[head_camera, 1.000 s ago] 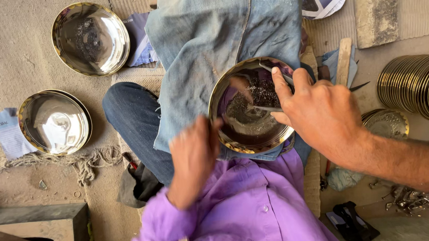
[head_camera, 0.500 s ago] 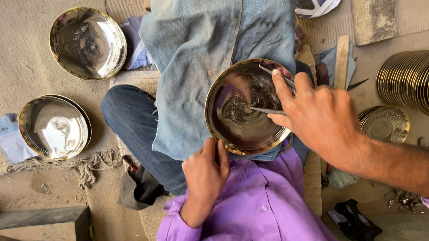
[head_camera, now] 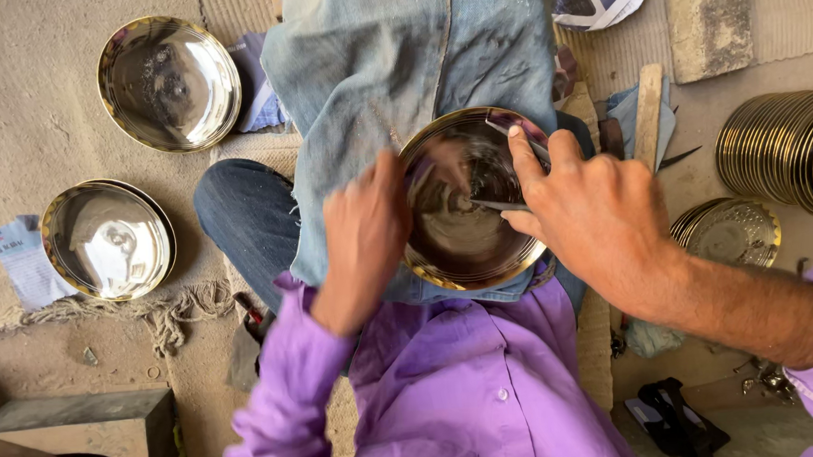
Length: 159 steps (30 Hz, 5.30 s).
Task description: The person sits on the ground with a brass plate on their lap and engraves decorative patterns into it using a chisel, striking it with a small mallet. They periodically rotate the plate, set finished plates aside, and pick up new plates to continue engraving.
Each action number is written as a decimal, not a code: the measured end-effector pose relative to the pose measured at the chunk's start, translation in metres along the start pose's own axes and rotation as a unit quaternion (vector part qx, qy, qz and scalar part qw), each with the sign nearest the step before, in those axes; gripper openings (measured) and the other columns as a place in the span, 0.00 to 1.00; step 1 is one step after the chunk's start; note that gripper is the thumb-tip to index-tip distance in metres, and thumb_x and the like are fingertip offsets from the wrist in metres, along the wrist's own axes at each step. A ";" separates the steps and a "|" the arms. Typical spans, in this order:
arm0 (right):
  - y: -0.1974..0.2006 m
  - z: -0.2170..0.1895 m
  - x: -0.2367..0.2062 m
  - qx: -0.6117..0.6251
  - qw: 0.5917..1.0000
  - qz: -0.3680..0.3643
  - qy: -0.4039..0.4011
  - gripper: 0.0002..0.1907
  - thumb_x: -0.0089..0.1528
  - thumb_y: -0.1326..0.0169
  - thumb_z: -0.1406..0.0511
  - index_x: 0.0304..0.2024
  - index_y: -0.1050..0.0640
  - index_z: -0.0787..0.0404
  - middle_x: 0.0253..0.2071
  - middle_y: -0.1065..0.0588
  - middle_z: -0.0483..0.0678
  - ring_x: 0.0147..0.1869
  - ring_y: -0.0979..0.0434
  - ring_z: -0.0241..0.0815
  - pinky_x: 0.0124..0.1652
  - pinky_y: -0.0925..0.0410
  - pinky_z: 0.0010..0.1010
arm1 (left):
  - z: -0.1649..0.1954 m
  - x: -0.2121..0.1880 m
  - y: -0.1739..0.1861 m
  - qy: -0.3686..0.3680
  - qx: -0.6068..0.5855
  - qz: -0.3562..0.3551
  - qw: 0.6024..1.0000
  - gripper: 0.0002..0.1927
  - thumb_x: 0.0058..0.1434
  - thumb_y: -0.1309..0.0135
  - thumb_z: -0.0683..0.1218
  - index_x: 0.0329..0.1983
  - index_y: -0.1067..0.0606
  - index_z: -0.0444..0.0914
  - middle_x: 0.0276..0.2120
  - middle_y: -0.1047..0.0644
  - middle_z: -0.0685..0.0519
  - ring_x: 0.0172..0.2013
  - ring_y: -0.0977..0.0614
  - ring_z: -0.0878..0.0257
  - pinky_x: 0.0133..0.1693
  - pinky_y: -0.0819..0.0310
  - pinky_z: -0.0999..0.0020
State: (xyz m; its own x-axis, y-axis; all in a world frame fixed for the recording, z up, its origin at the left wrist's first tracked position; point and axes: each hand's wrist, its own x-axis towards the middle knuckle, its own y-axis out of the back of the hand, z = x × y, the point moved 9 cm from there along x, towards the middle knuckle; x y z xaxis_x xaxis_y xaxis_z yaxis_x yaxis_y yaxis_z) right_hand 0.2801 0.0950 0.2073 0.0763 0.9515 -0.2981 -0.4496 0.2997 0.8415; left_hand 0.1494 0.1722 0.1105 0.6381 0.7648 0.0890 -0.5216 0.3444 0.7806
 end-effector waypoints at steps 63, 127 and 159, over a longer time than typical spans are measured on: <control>-0.127 -0.062 -0.056 0.651 0.669 0.330 -0.136 0.47 0.55 0.29 0.56 0.70 0.33 0.71 0.29 0.38 0.40 0.27 0.43 0.29 0.27 0.45 0.21 | -0.332 -0.237 0.039 0.470 -0.590 0.487 0.441 0.21 0.66 0.56 0.33 0.62 0.38 0.29 0.57 0.29 0.34 0.49 0.17 0.43 0.53 0.22 0.52; 0.005 0.012 -0.046 0.328 0.933 0.145 0.020 0.32 0.55 0.33 0.70 0.63 0.23 0.58 0.26 0.34 0.45 0.27 0.29 0.40 0.28 0.32 0.36 | 0.079 -0.059 -0.028 -0.250 0.105 0.035 0.962 0.26 0.72 0.46 0.60 0.62 0.22 0.38 0.63 0.25 0.56 0.54 0.30 0.57 0.46 0.34 0.66; 0.009 0.010 -0.046 0.312 0.940 0.136 0.022 0.31 0.57 0.35 0.69 0.64 0.23 0.58 0.26 0.36 0.46 0.26 0.30 0.41 0.27 0.33 0.37 | 0.080 -0.058 -0.025 -0.251 0.112 0.042 0.961 0.25 0.72 0.46 0.59 0.62 0.22 0.39 0.63 0.25 0.56 0.53 0.29 0.57 0.46 0.34 0.65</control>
State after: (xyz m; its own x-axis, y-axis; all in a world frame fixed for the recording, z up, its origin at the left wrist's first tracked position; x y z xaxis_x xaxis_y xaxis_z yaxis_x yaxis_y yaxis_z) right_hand 0.2814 0.0544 0.2333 -0.0097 0.9992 -0.0397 0.1636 0.0407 0.9857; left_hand 0.1713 0.0755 0.1352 0.8208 0.4070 0.4007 -0.4843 0.1239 0.8661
